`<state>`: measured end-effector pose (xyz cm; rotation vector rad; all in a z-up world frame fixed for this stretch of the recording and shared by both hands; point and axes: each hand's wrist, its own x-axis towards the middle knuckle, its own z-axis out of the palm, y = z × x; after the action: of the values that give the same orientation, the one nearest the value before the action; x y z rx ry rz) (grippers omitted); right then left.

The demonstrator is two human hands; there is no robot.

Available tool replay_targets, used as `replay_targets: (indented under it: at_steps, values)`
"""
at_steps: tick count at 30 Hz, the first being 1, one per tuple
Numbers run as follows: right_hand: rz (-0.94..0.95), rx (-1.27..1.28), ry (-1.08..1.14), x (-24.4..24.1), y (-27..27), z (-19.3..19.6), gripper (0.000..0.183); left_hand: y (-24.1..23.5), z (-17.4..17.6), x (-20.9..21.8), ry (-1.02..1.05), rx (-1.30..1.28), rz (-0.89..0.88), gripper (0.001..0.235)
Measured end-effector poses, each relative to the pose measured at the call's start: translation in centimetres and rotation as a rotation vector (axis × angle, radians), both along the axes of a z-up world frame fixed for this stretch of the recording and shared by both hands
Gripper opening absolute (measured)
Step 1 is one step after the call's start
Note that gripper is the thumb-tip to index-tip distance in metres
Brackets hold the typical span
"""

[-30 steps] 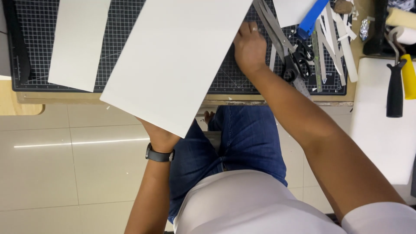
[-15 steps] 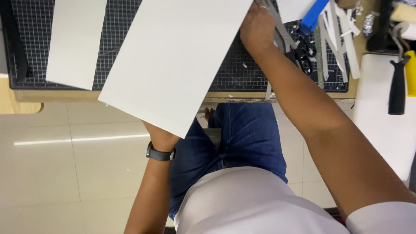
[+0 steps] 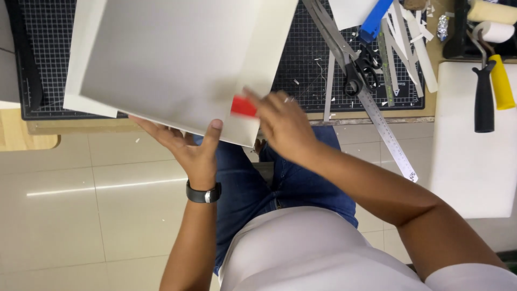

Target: Refining the edges of a handmade box by trimming excess paper with scissors and smoothing the seams with a scraper and bone folder.

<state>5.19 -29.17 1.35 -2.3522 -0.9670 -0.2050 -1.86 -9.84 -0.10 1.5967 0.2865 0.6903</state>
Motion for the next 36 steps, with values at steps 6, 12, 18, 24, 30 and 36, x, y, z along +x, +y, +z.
replay_targets:
  at_steps: [6, 12, 18, 24, 30, 36]
  values:
    - [0.026, -0.065, -0.101, 0.0, -1.4, -1.7, 0.049, -0.3, -2.1, -0.2, 0.028, -0.135, 0.042, 0.135]
    - [-0.164, -0.001, -0.235, 6.9, -3.7, -4.3, 0.043, -1.1, -1.0, -0.1, 0.006, -0.150, 0.026, 0.129]
    - [-0.411, 0.130, -0.248, 11.4, -5.8, -5.2, 0.036, -1.3, -0.4, -0.1, 0.014, -0.174, 0.036, 0.122]
    - [-0.245, 0.217, -0.170, 4.6, -2.1, -2.4, 0.039, -1.0, -0.9, 0.1, 0.014, -0.149, 0.065, 0.119]
    - [-0.157, 0.153, -0.198, 4.1, -2.2, -4.0, 0.036, -0.3, -2.8, -0.4, 0.110, -0.109, 0.128, 0.121]
    - [-0.425, 0.277, -0.181, 10.1, -5.4, -6.2, 0.034, -0.4, -2.1, 0.2, 0.086, -0.134, 0.121, 0.120]
